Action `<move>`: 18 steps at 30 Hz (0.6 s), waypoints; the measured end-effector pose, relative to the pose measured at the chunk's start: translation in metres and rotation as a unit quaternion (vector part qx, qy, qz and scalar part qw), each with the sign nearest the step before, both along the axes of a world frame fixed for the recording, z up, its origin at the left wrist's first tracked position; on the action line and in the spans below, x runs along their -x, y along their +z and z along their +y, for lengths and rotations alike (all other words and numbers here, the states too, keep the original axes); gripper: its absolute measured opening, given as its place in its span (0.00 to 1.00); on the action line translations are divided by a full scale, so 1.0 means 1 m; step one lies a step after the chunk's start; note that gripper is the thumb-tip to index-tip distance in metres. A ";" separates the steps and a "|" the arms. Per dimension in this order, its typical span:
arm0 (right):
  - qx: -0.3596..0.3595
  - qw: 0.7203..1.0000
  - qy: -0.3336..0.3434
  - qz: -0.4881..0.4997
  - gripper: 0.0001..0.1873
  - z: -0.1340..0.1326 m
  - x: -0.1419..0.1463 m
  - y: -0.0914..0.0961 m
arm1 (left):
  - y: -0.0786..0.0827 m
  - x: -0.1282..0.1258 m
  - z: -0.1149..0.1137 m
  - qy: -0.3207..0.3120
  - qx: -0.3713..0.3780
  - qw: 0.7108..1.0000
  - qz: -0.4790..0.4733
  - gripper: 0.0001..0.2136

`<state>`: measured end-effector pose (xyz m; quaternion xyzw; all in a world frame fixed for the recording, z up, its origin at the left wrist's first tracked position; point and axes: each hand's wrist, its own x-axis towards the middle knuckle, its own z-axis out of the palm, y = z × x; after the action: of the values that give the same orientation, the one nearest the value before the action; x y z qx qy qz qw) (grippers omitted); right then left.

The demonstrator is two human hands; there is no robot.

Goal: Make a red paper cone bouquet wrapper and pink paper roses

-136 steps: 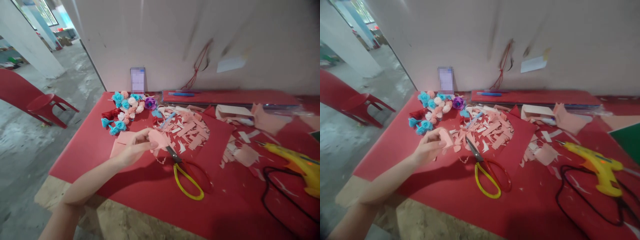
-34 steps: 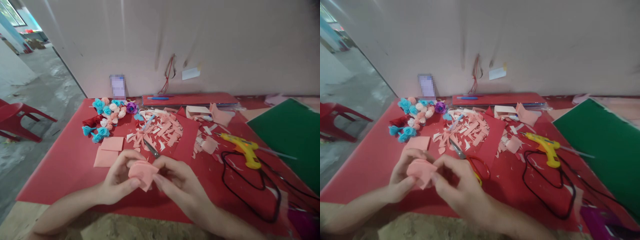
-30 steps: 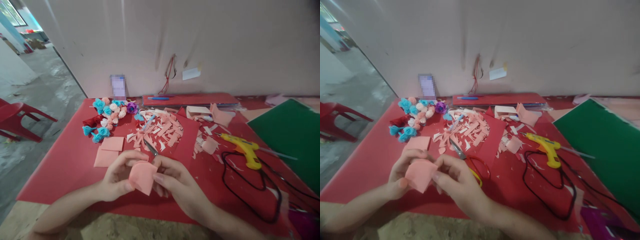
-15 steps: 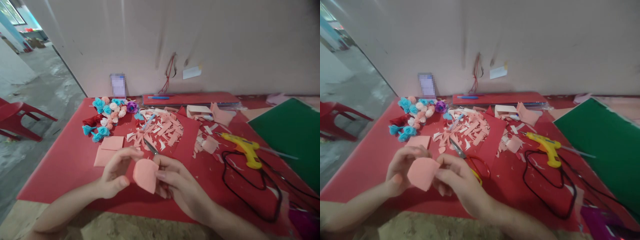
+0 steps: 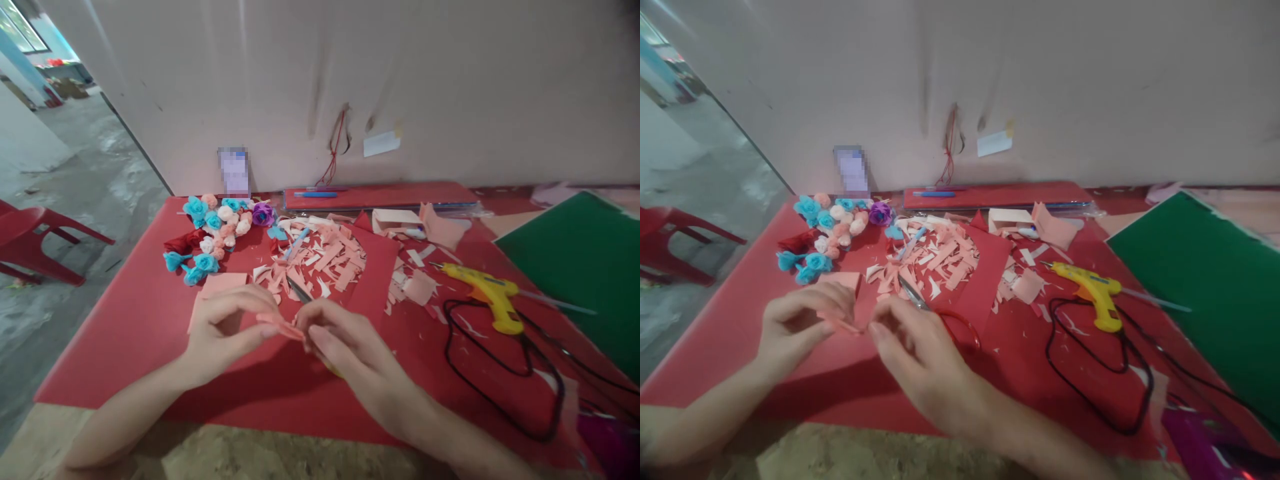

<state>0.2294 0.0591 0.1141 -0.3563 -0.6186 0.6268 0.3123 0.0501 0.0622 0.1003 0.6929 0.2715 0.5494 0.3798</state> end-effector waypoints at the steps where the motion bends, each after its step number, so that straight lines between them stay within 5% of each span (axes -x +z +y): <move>1: -0.107 0.993 -0.028 -0.036 0.06 0.000 -0.003 0.003 | -0.001 -0.001 -0.002 0.010 0.053 0.998 -0.023 0.06; 3: -0.260 0.960 -0.052 -0.086 0.04 -0.001 -0.007 0.007 | -0.001 -0.004 -0.007 0.013 0.139 0.989 -0.052 0.06; 6: -0.348 0.928 -0.065 -0.117 0.02 -0.003 -0.008 0.008 | 0.001 -0.009 -0.010 0.008 0.194 0.979 -0.063 0.05; 18: -0.396 0.904 -0.093 -0.128 0.08 -0.006 -0.005 0.005 | 0.010 -0.012 -0.012 0.046 0.193 0.980 -0.032 0.04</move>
<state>0.2340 0.0528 0.1189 -0.3358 -0.8147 0.2471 0.4030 0.0625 0.0502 0.1106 0.5755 0.3912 0.5258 0.4892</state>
